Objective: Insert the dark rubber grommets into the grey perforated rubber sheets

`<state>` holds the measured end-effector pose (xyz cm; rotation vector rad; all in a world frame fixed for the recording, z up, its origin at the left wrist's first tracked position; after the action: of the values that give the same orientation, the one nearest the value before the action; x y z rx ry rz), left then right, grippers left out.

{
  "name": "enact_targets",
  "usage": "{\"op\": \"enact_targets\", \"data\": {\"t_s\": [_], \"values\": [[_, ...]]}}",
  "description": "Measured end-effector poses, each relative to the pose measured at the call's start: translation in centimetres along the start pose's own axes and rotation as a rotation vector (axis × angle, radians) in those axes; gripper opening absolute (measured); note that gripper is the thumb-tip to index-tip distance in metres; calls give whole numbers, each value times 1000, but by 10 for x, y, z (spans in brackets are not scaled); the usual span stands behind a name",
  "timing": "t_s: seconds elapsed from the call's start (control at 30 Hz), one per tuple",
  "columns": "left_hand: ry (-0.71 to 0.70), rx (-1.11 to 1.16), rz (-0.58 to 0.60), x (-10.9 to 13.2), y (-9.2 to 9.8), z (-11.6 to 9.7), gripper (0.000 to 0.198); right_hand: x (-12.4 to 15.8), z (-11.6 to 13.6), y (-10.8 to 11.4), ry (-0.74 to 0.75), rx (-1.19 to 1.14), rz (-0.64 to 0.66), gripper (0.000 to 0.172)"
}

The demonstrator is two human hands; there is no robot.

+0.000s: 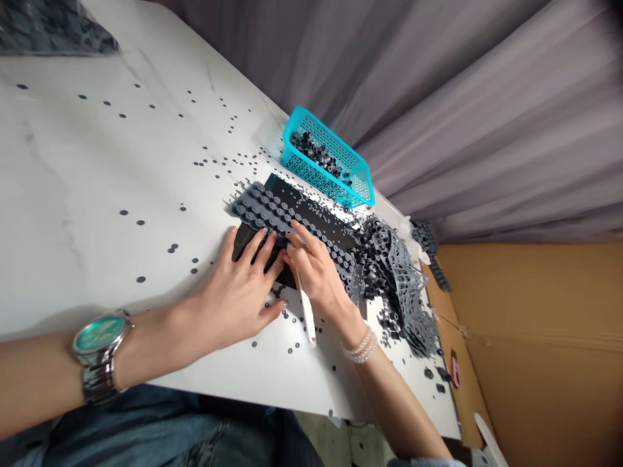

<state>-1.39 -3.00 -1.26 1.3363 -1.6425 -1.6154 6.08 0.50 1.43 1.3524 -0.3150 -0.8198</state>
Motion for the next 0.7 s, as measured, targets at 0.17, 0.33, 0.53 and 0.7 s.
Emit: {"op": "enact_targets", "data": {"t_s": [0.17,0.33,0.53,0.7], "values": [[-20,-6,12,-1,-1,-2,66,16,-43,50,-279,35,-269,29],[-5,-2,3,1,2,0,66,35,-72,62,-325,142,-289,23],[-3,4,-16,3,3,0,65,15,-45,28,-295,-99,-201,19],[-10,-11,-36,5,3,-1,67,-10,-25,11,-204,-197,-136,18]]}}
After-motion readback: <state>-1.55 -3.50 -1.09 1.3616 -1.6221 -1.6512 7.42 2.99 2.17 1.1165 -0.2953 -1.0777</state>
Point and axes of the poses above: each hand's wrist, its own x-axis away from the middle knuckle, its own y-axis out of the back of the hand, z = x × y, the point moved 9 cm from there along -x, towards the middle knuckle, and after that the axes turned 1 degree about z, right-handed, at the moved point
